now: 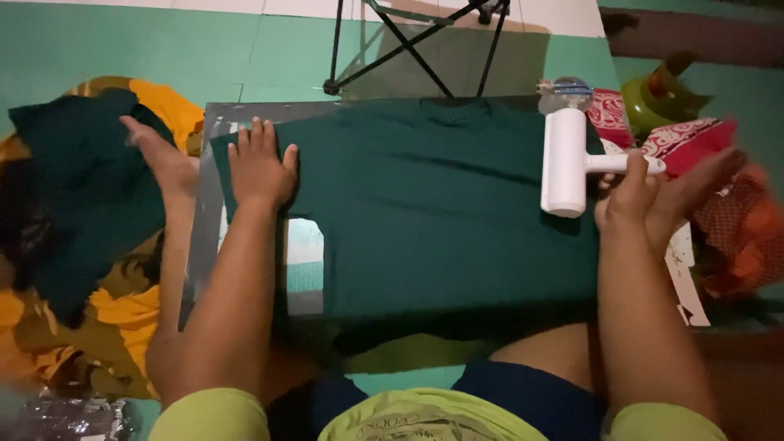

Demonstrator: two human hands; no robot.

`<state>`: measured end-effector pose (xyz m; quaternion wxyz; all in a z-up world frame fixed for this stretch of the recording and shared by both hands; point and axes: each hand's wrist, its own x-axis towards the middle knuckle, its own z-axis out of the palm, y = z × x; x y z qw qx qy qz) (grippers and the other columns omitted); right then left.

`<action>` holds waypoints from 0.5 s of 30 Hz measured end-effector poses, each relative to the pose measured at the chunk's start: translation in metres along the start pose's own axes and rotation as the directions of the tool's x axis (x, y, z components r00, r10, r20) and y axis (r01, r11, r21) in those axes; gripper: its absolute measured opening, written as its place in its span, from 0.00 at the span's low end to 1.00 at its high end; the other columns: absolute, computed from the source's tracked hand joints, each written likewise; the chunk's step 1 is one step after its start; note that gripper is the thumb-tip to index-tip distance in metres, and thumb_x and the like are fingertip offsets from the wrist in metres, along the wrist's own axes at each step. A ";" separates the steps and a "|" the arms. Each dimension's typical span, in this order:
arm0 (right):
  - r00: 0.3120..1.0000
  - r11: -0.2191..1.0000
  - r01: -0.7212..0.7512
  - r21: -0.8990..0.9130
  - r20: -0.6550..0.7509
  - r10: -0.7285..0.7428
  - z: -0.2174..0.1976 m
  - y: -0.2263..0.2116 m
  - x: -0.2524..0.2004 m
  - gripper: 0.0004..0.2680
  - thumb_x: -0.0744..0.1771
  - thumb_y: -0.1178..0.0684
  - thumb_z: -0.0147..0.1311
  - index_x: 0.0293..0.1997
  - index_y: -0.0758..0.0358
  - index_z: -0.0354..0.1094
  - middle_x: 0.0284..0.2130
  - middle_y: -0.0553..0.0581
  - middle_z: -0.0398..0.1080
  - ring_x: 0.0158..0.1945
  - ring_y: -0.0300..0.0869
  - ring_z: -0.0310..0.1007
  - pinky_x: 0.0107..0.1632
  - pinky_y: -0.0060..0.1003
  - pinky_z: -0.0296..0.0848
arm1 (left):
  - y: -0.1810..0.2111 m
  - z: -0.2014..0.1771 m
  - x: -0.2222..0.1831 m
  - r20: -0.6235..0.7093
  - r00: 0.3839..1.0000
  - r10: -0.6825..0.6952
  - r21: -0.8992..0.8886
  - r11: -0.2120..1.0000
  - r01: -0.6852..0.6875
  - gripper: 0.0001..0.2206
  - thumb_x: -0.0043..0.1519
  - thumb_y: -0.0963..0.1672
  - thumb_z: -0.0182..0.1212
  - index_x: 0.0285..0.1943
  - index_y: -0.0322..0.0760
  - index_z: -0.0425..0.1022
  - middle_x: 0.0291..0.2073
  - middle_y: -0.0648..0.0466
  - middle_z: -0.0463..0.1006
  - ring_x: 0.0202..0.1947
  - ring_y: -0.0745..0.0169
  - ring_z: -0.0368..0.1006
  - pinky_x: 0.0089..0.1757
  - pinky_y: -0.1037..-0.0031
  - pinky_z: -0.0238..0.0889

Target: Using a lint roller to remove lint and debris from a green t-shirt laid out on a board.

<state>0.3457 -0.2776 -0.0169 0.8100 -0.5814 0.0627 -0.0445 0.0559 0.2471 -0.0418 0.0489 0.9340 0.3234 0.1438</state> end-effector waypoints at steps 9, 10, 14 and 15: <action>0.989 0.993 -0.077 0.091 0.132 0.064 0.089 0.010 -0.097 0.10 0.65 0.49 0.58 0.44 0.66 0.74 0.28 0.62 0.77 0.26 0.44 0.82 0.27 0.31 0.84 | 0.114 -0.067 -0.051 -0.045 0.940 0.339 -0.235 0.911 -0.340 0.27 0.67 0.51 0.61 0.74 0.37 0.66 0.75 0.37 0.56 0.75 0.26 0.47 0.65 0.27 0.35; 0.988 0.993 -0.080 0.087 0.136 0.068 0.093 0.018 -0.107 0.10 0.65 0.49 0.58 0.44 0.66 0.74 0.28 0.62 0.77 0.26 0.44 0.82 0.27 0.31 0.84 | 0.129 -0.053 -0.063 -0.043 0.942 0.334 -0.235 0.913 -0.335 0.27 0.67 0.51 0.61 0.74 0.37 0.66 0.75 0.37 0.56 0.75 0.26 0.47 0.65 0.27 0.35; 0.917 0.961 -0.213 0.179 0.376 0.133 0.117 0.029 -0.163 0.10 0.68 0.51 0.51 0.53 0.61 0.69 0.38 0.71 0.79 0.31 0.45 0.83 0.34 0.30 0.81 | 0.176 -0.040 -0.100 0.171 0.803 0.571 -0.692 0.649 -0.315 0.32 0.68 0.58 0.53 0.76 0.41 0.63 0.75 0.40 0.59 0.75 0.32 0.53 0.67 0.37 0.47; 0.910 0.966 -0.174 0.194 0.405 0.082 0.123 0.028 -0.183 0.09 0.69 0.53 0.49 0.54 0.59 0.66 0.41 0.70 0.79 0.34 0.42 0.83 0.37 0.26 0.79 | 0.185 -0.046 -0.108 0.268 0.755 0.599 -0.889 0.455 -0.045 0.33 0.69 0.59 0.49 0.78 0.41 0.59 0.73 0.38 0.63 0.74 0.33 0.54 0.69 0.41 0.47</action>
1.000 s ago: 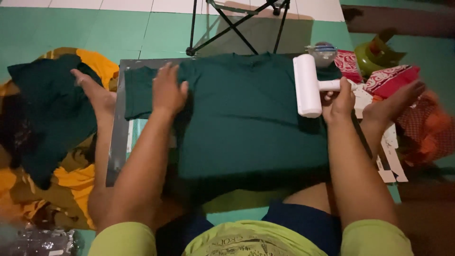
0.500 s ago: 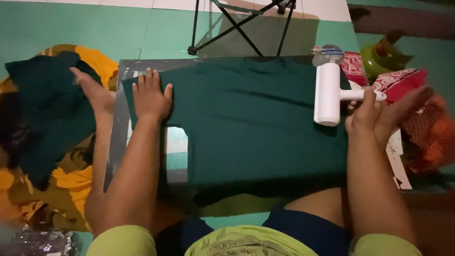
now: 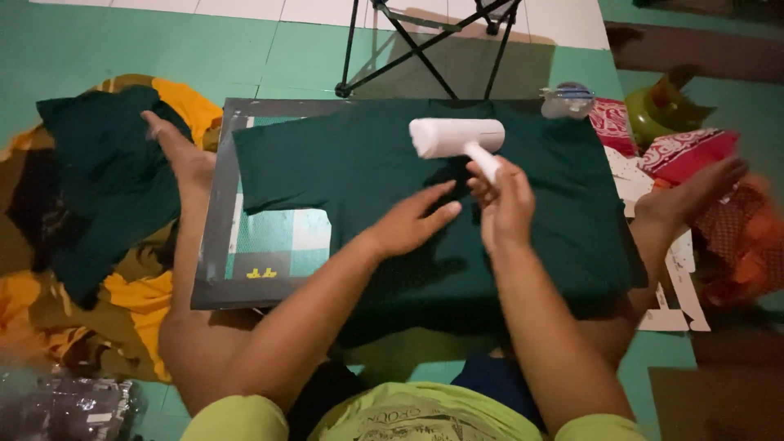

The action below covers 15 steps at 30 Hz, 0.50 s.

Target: Using a lint roller to remove lint and debris from a green t-shirt laid out on a board.

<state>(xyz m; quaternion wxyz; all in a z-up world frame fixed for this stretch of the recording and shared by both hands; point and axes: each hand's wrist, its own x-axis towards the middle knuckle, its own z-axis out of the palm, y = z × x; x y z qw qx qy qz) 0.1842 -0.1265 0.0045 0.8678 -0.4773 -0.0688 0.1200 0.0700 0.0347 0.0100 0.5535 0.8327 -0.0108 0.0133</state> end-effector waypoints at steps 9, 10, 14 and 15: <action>0.857 0.908 0.313 -0.279 0.495 -0.143 0.011 0.045 -0.041 0.24 0.68 0.56 0.50 0.75 0.61 0.48 0.65 0.70 0.65 0.66 0.48 0.67 0.65 0.45 0.69 | 0.004 0.021 0.032 -0.455 0.865 -0.210 -0.428 0.904 -0.005 0.16 0.66 0.54 0.62 0.49 0.41 0.73 0.33 0.49 0.81 0.36 0.59 0.78 0.36 0.66 0.69; 0.857 0.907 0.316 -0.278 0.495 -0.146 0.007 0.037 -0.030 0.24 0.68 0.56 0.50 0.75 0.61 0.48 0.65 0.70 0.65 0.66 0.48 0.67 0.65 0.45 0.69 | -0.007 0.011 0.034 -0.455 0.866 -0.208 -0.426 0.905 -0.007 0.16 0.66 0.54 0.62 0.49 0.41 0.73 0.33 0.49 0.81 0.36 0.59 0.78 0.36 0.66 0.69; 0.839 0.664 0.417 -0.621 0.544 -0.018 -0.013 -0.004 0.012 0.13 0.67 0.61 0.54 0.57 0.56 0.72 0.51 0.56 0.76 0.53 0.47 0.78 0.58 0.44 0.72 | -0.024 -0.034 0.028 -0.356 0.933 -0.055 -0.504 0.852 -0.142 0.11 0.70 0.45 0.54 0.56 0.35 0.67 0.34 0.53 0.79 0.30 0.64 0.79 0.29 0.76 0.70; 0.843 0.452 0.492 -0.744 0.537 -0.033 -0.017 -0.017 0.024 0.09 0.68 0.60 0.55 0.50 0.50 0.77 0.43 0.49 0.79 0.50 0.46 0.79 0.56 0.42 0.72 | -0.021 -0.048 0.024 -0.333 0.942 -0.043 -0.476 0.870 -0.128 0.12 0.70 0.45 0.52 0.58 0.34 0.64 0.33 0.53 0.79 0.28 0.61 0.81 0.27 0.76 0.71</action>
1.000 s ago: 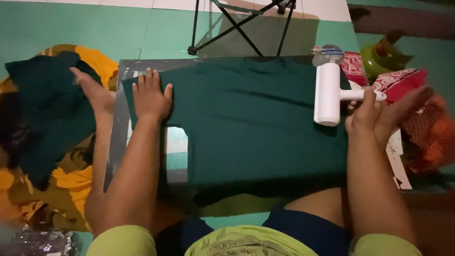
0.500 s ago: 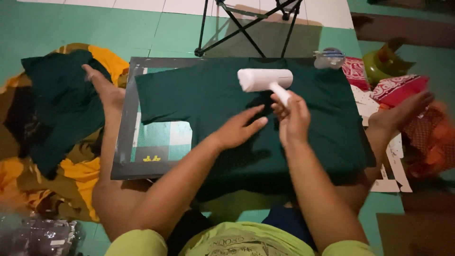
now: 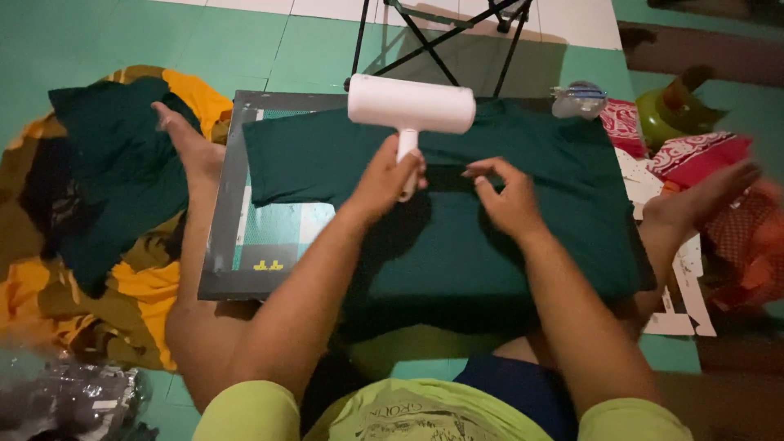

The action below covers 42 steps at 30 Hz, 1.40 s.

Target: Using a lint roller to remove lint and debris from a green t-shirt laid out on a board.

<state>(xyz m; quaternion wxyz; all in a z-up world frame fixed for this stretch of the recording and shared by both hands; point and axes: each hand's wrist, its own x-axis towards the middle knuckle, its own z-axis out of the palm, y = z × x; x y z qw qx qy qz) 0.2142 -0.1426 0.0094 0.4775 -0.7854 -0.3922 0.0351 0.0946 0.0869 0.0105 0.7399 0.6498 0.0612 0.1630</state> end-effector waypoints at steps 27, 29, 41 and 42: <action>0.944 0.762 -0.064 -0.645 0.208 0.255 0.037 0.068 0.122 0.21 0.75 0.41 0.35 0.81 0.50 0.45 0.78 0.64 0.39 0.79 0.65 0.32 0.72 0.75 0.33 | 0.010 -0.046 -0.003 0.079 0.944 -0.319 0.203 0.933 0.298 0.18 0.60 0.46 0.61 0.53 0.27 0.78 0.29 0.45 0.82 0.18 0.63 0.74 0.21 0.78 0.62; 0.946 0.764 -0.059 -0.643 0.209 0.250 0.038 0.068 0.123 0.21 0.75 0.41 0.34 0.81 0.50 0.44 0.78 0.65 0.39 0.79 0.66 0.32 0.71 0.76 0.33 | 0.005 -0.048 -0.002 0.070 0.948 -0.311 0.182 0.938 0.295 0.16 0.61 0.45 0.61 0.52 0.28 0.79 0.28 0.45 0.82 0.17 0.63 0.74 0.20 0.78 0.62; 0.988 0.741 -0.006 -0.672 0.112 0.109 0.045 0.076 0.118 0.22 0.72 0.42 0.40 0.78 0.54 0.49 0.76 0.60 0.46 0.77 0.62 0.38 0.71 0.66 0.40 | 0.087 -0.057 -0.004 -0.084 0.951 -0.297 0.256 0.916 0.309 0.15 0.58 0.42 0.68 0.52 0.29 0.82 0.32 0.50 0.82 0.30 0.67 0.78 0.32 0.80 0.71; 0.982 0.732 -0.028 -0.681 0.120 0.149 0.045 0.074 0.119 0.23 0.72 0.42 0.40 0.78 0.53 0.48 0.76 0.59 0.45 0.77 0.61 0.37 0.72 0.65 0.39 | 0.095 -0.056 -0.004 -0.077 0.947 -0.312 0.253 0.913 0.321 0.14 0.58 0.42 0.69 0.50 0.28 0.81 0.32 0.50 0.82 0.30 0.67 0.78 0.32 0.79 0.70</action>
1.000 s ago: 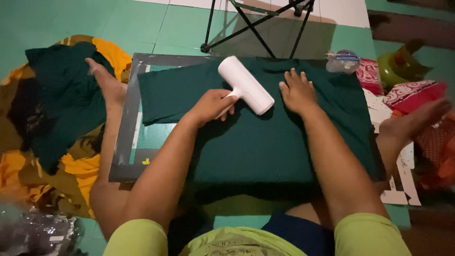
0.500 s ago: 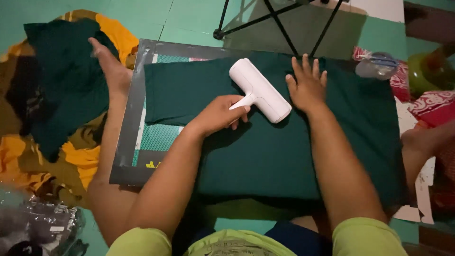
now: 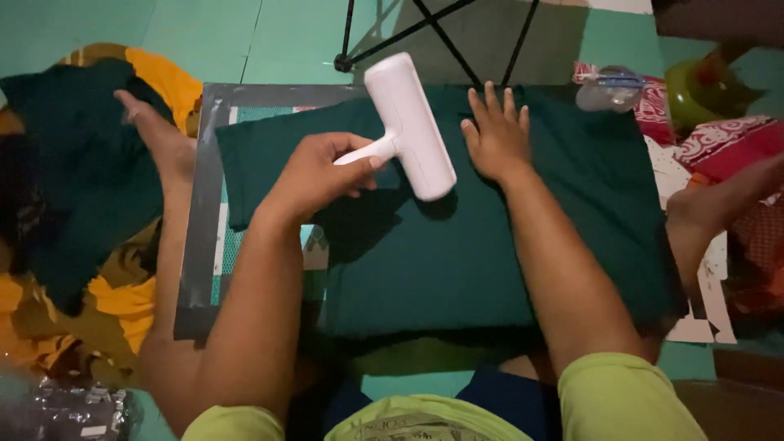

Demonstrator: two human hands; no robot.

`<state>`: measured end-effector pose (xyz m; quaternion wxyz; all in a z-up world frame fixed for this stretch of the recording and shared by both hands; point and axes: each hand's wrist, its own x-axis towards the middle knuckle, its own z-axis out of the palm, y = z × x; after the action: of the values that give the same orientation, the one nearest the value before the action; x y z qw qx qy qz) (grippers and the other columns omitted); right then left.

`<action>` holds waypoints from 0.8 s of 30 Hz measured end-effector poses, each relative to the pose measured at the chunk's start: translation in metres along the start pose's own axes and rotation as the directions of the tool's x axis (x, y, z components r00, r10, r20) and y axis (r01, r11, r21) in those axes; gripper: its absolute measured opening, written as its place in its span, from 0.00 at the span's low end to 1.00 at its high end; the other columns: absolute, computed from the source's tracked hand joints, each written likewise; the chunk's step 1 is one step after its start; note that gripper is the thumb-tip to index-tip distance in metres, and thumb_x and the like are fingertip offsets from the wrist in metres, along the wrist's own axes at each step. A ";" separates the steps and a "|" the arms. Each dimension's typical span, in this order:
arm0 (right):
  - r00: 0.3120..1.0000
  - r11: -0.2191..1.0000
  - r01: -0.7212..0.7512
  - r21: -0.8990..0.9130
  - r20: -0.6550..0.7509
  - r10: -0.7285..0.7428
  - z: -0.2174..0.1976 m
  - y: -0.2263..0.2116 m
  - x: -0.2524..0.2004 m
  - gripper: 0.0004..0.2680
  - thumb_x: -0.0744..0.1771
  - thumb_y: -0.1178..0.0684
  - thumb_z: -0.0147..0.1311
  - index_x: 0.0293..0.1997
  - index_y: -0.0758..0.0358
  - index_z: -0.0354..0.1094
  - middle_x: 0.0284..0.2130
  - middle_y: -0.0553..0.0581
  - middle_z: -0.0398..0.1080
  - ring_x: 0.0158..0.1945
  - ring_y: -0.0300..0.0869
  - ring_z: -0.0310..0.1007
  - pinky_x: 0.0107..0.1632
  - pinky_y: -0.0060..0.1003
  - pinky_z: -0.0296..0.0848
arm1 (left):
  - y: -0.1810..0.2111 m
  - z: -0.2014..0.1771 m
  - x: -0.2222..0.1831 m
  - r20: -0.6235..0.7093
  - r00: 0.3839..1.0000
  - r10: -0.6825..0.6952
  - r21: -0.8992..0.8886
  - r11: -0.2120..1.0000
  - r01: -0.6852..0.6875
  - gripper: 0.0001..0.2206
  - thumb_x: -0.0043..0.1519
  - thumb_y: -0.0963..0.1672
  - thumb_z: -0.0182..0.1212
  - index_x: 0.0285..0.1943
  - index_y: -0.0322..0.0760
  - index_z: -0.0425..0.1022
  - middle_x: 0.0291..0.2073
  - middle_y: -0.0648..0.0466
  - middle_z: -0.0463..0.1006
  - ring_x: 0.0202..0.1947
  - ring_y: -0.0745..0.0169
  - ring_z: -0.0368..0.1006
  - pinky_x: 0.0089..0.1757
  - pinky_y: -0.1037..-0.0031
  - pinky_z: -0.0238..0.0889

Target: Using a lint roller to remove lint and debris from a green t-shirt laid out on a board.

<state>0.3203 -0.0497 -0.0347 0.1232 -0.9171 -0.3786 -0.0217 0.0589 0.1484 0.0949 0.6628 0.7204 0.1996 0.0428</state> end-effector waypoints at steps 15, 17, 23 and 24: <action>0.998 0.999 -0.033 0.014 0.049 0.033 0.001 -0.002 0.003 0.23 0.72 0.40 0.37 0.79 0.51 0.46 0.77 0.56 0.42 0.79 0.57 0.33 0.73 0.63 0.34 | -0.022 0.032 0.080 -0.230 0.966 -0.117 -0.168 0.983 0.079 0.18 0.60 0.46 0.66 0.54 0.30 0.77 0.34 0.49 0.81 0.30 0.63 0.80 0.33 0.76 0.76; 0.997 0.999 -0.037 0.011 0.061 0.036 -0.004 -0.005 0.001 0.23 0.72 0.41 0.37 0.78 0.51 0.46 0.77 0.56 0.42 0.79 0.56 0.33 0.73 0.63 0.35 | -0.034 0.038 0.085 -0.269 0.957 -0.107 -0.159 0.985 0.065 0.14 0.60 0.47 0.66 0.45 0.28 0.78 0.28 0.50 0.79 0.24 0.65 0.76 0.28 0.77 0.71; 1.000 1.000 0.010 0.015 0.008 -0.010 0.002 0.003 0.002 0.23 0.72 0.42 0.38 0.78 0.53 0.47 0.77 0.58 0.43 0.78 0.60 0.36 0.72 0.66 0.38 | -0.055 0.021 0.081 -0.410 0.912 -0.028 -0.201 0.978 -0.060 0.13 0.59 0.45 0.66 0.36 0.26 0.79 0.21 0.51 0.76 0.17 0.65 0.70 0.22 0.78 0.65; 0.999 1.000 -0.007 -0.016 0.046 0.008 0.002 0.003 0.003 0.23 0.72 0.42 0.36 0.79 0.51 0.45 0.77 0.57 0.41 0.78 0.60 0.35 0.72 0.66 0.38 | -0.059 0.014 0.078 -0.422 0.906 -0.020 -0.228 0.970 -0.084 0.12 0.60 0.45 0.66 0.39 0.26 0.78 0.22 0.51 0.76 0.17 0.65 0.71 0.22 0.78 0.66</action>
<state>0.3247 -0.0490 -0.0372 0.1073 -0.9197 -0.3777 -0.0033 0.1210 0.1649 0.0199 0.6857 0.6115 0.3193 0.2322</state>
